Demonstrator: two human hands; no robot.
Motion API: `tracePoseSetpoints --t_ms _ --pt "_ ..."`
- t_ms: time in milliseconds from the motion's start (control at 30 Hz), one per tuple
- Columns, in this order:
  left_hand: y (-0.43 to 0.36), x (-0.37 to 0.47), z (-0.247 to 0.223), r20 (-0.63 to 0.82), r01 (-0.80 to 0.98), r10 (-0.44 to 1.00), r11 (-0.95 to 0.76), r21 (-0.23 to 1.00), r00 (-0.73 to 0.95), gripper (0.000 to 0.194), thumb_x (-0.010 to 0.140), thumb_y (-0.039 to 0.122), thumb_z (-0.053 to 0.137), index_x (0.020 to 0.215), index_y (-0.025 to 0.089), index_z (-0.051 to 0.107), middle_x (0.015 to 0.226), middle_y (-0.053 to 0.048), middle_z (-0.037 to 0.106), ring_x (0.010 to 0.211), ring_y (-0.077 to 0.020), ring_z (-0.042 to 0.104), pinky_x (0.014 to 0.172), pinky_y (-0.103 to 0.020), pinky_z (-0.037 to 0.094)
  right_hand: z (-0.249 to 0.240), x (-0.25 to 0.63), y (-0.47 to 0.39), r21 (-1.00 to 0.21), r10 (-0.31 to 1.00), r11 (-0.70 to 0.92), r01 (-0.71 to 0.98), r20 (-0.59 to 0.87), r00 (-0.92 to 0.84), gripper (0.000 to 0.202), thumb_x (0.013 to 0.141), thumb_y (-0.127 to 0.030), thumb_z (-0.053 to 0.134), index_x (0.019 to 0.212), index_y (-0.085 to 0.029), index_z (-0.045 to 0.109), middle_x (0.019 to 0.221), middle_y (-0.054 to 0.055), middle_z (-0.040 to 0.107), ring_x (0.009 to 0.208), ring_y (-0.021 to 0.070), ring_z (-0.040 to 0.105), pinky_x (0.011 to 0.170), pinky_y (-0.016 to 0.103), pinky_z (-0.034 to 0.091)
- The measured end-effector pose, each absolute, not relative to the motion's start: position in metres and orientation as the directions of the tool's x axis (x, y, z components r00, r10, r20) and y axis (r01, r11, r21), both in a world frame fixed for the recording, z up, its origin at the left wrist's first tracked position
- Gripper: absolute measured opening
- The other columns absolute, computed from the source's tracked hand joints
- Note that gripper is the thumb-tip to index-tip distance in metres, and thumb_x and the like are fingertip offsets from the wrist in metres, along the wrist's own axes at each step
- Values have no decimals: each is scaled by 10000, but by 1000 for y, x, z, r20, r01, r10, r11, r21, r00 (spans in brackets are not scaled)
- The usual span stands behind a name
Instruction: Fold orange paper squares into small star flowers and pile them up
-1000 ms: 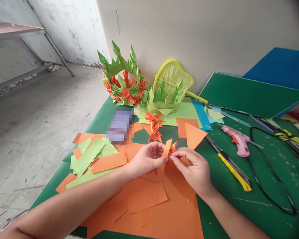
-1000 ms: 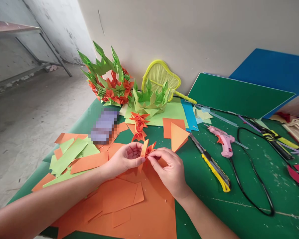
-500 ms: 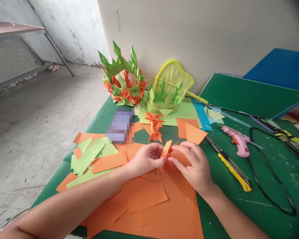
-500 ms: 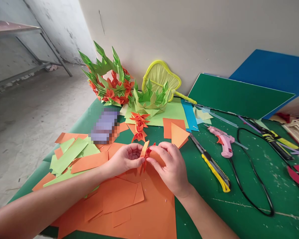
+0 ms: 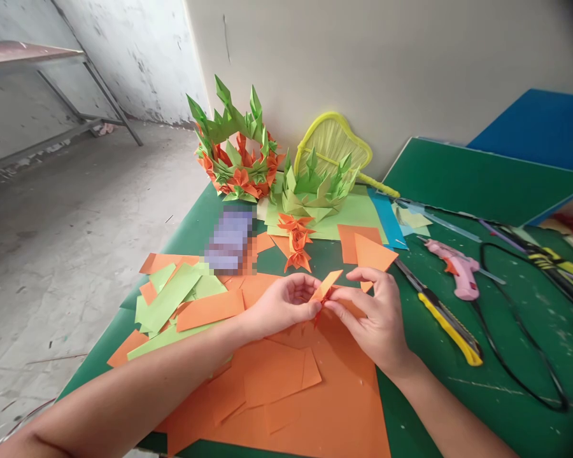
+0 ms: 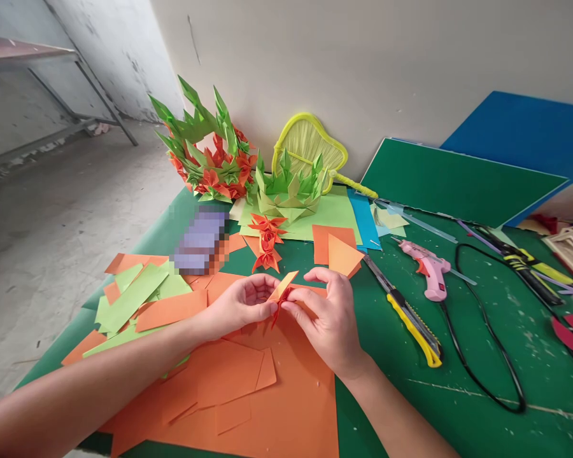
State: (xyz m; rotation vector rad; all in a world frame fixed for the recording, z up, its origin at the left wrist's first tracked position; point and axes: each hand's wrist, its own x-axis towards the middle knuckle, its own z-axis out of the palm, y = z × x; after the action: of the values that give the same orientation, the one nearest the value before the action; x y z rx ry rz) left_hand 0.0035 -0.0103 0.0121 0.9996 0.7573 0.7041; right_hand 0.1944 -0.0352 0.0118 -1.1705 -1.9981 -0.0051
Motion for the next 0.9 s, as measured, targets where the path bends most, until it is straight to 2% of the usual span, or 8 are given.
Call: tracePoseSetpoints --t_ms 167,300,500,667,800,900 --pt "-13 6 11 -141 -180 832 276 944 537 326 697 213 762 966 157 587 948 -34 607 826 -115 585 768 -245 460 11 193 -36 -391 727 569 723 651 -220 41 833 -226 700 817 -242 666 976 55 533 925 222 557 822 403 466" --pt "-14 6 7 -77 -156 866 175 972 494 305 720 171 708 994 171 574 1001 -45 619 891 -147 602 825 -281 470 9 191 -38 -455 759 564 689 613 -217 32 848 -213 676 848 -240 658 977 57 551 935 225 562 841 415 467" --pt "-12 6 1 25 -132 908 34 991 417 313 735 124 672 1020 180 555 1011 -42 610 932 -149 590 878 -297 458 10 187 -40 -521 814 533 667 530 -237 157 813 -308 712 939 -242 644 1044 69 556 1003 248 550 874 434 467" --pt "-13 7 0 24 -214 887 85 973 461 311 769 189 702 1038 198 546 1045 -42 589 940 -145 594 866 -292 474 12 187 -39 -629 872 462 626 449 -194 84 817 -262 680 877 -242 626 1058 59 546 1045 236 558 907 415 476" --pt "-14 6 5 -37 -239 865 179 954 500 342 742 221 758 1020 191 561 1048 -41 587 929 -142 594 875 -297 471 12 188 -38 -641 873 460 614 453 -180 68 814 -190 643 852 -239 615 1027 50 565 1024 225 575 885 392 484" --pt "-14 5 8 -101 -256 853 264 930 512 334 744 309 768 988 175 583 996 -40 598 894 -143 602 861 -304 476 10 188 -38 -632 868 459 624 469 -164 67 820 -174 634 835 -236 614 986 42 575 965 210 589 842 371 487"
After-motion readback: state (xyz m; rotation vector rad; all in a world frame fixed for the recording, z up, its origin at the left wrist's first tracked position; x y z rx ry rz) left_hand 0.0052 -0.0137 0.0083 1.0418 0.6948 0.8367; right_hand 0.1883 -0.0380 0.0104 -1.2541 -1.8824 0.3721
